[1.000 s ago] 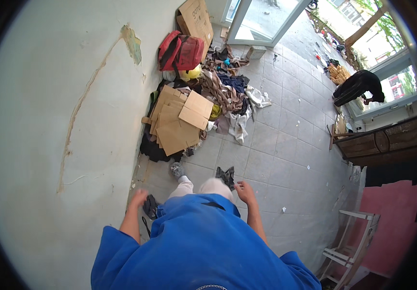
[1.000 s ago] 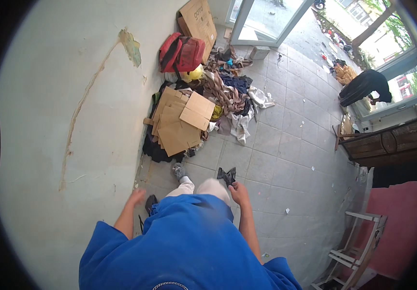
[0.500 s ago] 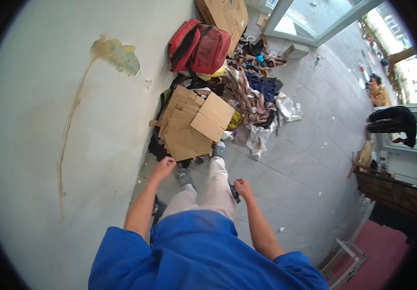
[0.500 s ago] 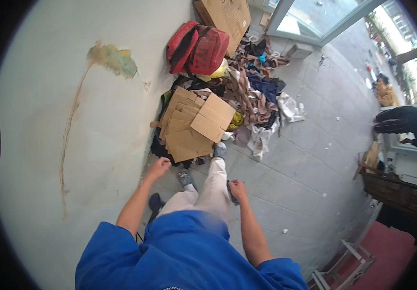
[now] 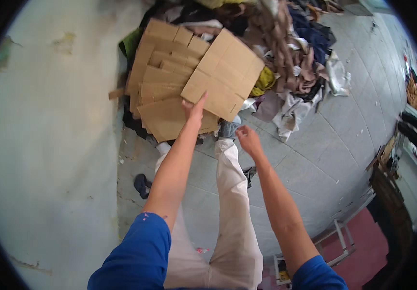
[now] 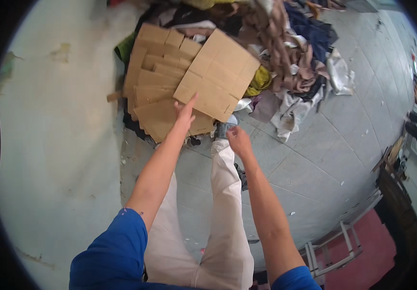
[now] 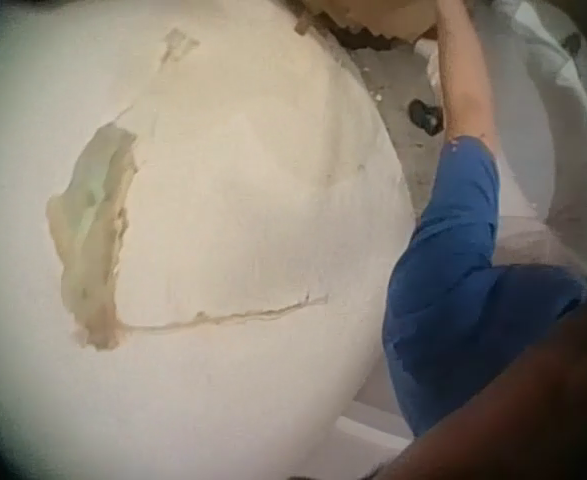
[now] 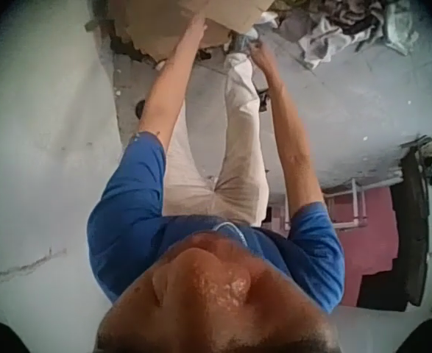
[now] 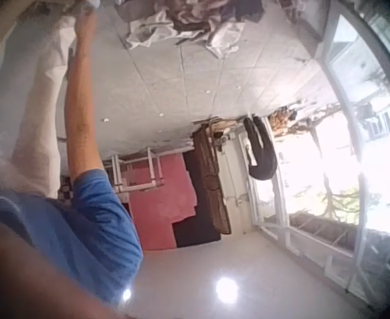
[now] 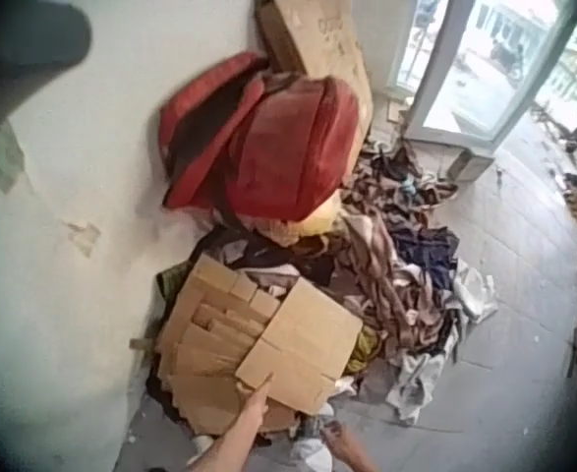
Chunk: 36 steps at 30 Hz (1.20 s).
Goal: The recorder picks up and stacks cardboard sheets and then moves to a different area to sort through a pile of clothes on the floor.
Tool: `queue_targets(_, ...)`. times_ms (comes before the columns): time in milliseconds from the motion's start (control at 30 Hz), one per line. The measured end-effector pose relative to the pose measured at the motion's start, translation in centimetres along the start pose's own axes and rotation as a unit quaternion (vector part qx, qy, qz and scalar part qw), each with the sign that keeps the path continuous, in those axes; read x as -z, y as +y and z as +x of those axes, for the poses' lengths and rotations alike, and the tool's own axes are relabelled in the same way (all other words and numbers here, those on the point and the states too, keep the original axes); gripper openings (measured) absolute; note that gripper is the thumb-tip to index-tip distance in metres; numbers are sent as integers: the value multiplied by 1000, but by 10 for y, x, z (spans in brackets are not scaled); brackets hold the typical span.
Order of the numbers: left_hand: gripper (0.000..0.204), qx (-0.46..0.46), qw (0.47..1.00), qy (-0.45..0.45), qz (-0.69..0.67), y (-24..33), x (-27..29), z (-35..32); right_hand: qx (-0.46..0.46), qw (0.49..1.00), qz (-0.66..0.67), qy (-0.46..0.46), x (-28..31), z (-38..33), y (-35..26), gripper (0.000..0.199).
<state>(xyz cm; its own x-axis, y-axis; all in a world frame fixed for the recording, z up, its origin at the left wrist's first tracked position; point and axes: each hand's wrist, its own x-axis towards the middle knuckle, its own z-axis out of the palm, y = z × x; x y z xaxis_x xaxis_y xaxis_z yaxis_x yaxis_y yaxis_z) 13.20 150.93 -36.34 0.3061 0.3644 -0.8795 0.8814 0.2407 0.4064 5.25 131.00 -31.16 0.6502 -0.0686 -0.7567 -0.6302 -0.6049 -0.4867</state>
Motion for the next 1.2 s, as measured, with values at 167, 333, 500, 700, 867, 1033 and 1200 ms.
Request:
queue_targets(167, 64, -188, 972, 138, 27, -14, -22, 28, 46, 996, 60, 55, -18, 68, 8, 27)
queue_targets(333, 37, -258, 950, -19, 174, -2, 93, -17, 102, 949, 139, 263, -13, 88, -12, 43)
queue_targets(500, 45, -276, 927, -5, 255, 9, 197, 0, 167, 969, 52, 177, -33, 85, -32, 59)
queue_targets(700, 61, -383, 860, 117, 316, -17, 191, 60, 98, 986, 64, 115, -101, 87, -40, 74)
queue_targets(867, 70, -368, 876, 194, 245, -32, 168, 49, -73, 965, 206, 147, -133, 90, -22, 77)
queue_targets(1033, 68, -330, 888, 175, 269, -11, 168, 11, -94, 973, 206, 49, -110, 85, 1, 64)
queue_targets(1200, 57, -402, 868, 87, 280, 25, 174, 2, -113, 939, 325, -20, -84, 74, 7, 54)
